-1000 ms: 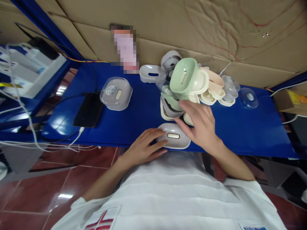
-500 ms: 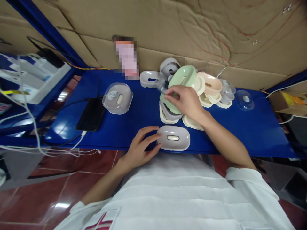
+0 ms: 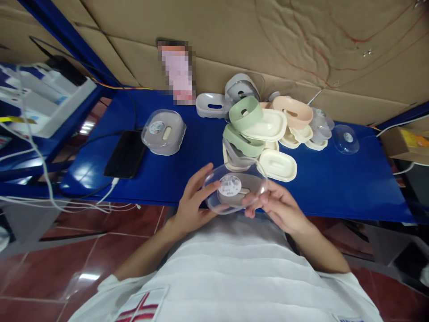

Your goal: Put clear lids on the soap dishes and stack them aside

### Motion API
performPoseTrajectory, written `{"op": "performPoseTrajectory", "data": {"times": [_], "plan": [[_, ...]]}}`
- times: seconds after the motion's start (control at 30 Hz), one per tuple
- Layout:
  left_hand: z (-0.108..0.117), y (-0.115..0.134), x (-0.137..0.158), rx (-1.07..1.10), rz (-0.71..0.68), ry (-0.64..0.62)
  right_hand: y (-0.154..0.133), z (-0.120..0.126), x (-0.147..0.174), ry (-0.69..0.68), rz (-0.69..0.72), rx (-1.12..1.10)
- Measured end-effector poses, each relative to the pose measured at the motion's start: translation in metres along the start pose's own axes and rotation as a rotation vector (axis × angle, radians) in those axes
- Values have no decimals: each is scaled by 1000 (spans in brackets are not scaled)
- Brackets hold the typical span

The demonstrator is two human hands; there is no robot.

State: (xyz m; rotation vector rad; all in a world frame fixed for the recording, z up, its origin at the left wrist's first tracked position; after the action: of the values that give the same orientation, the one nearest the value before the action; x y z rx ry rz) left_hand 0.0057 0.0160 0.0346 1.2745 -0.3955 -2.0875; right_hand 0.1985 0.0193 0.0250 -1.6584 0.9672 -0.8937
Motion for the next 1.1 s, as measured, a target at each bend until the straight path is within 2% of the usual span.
{"op": "performPoseTrajectory", "data": {"times": [0.1, 0.23, 0.3, 0.37, 0.43, 0.6, 0.7, 0.8, 0.93, 1.1], "plan": [[-4, 6, 1, 72, -32, -47, 7, 8, 21, 12, 63, 86], [-12, 10, 1, 95, -58, -143, 0, 31, 30, 129, 184, 395], [-11, 10, 2, 92, -53, -141, -5, 36, 32, 181, 266, 551], [-8, 11, 2, 111, -59, -145, -11, 35, 35, 207, 380, 610], [-9, 11, 3, 146, -70, -176, -18, 30, 39, 170, 478, 647], [-14, 12, 1, 189, -73, -271, -25, 13, 46, -50, 598, 915], [-21, 11, 0, 162, -64, -327, -23, 23, 47, 34, 687, 988], [-28, 7, 2, 89, -60, -356, -9, 33, 44, 104, 670, 1056], [-33, 3, 5, -14, -96, -345, 8, 29, 42, 46, 609, 1184], [-31, 1, 6, -46, -122, -307, 14, 16, 41, -10, 594, 1413]]}}
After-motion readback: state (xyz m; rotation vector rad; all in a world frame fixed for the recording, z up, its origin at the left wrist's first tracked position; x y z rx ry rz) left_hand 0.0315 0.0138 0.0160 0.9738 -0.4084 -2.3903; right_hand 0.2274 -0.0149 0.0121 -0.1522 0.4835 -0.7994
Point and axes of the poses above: each hand's wrist, its own x-axis away from the middle knuckle, its own z-axis out of the back of the hand, y = z × x, the point moved 9 cm from there along -x, towards the middle knuckle, and after that the axes turned 3 degrees about x, right-handed, at the moved point
